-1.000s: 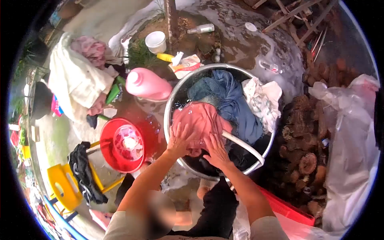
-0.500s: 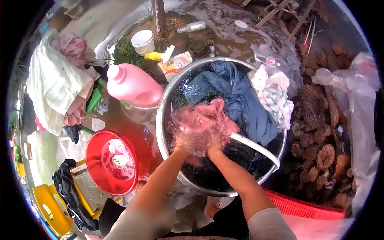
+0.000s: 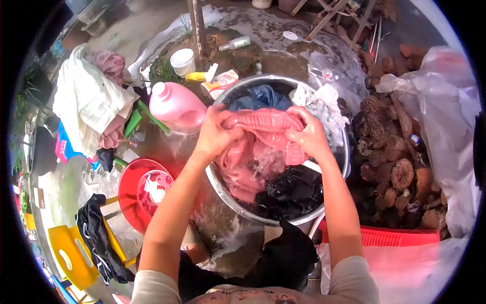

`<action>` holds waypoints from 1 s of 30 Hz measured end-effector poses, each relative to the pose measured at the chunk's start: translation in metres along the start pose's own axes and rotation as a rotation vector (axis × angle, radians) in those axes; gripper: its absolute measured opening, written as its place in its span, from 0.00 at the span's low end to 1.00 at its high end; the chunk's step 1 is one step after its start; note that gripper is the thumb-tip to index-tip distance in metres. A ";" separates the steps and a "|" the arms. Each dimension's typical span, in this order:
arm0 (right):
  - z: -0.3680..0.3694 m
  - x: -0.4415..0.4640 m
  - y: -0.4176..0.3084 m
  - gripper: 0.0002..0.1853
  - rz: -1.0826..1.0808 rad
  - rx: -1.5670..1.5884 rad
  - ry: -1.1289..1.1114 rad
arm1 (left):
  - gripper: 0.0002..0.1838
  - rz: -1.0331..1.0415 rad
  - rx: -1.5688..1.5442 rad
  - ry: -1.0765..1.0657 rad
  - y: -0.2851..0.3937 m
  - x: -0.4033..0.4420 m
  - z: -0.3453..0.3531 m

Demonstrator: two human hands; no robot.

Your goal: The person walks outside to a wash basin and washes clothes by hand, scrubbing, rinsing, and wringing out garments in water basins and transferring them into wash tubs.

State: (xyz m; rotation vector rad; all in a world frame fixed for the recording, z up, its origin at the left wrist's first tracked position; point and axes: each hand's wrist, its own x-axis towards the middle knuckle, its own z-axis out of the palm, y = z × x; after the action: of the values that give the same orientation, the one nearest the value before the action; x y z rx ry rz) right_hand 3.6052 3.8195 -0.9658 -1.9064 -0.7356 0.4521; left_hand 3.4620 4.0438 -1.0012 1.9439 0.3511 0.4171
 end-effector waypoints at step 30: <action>0.090 -0.060 0.140 0.36 0.395 0.186 -0.320 | 0.15 -0.142 0.489 -0.289 -0.047 -0.063 0.044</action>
State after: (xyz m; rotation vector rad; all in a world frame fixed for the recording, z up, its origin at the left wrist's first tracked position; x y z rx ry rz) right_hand 3.5471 3.7961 -1.1313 -1.8219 -0.4931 1.0546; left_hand 3.4226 3.9993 -1.0688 2.3954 0.4263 -0.0559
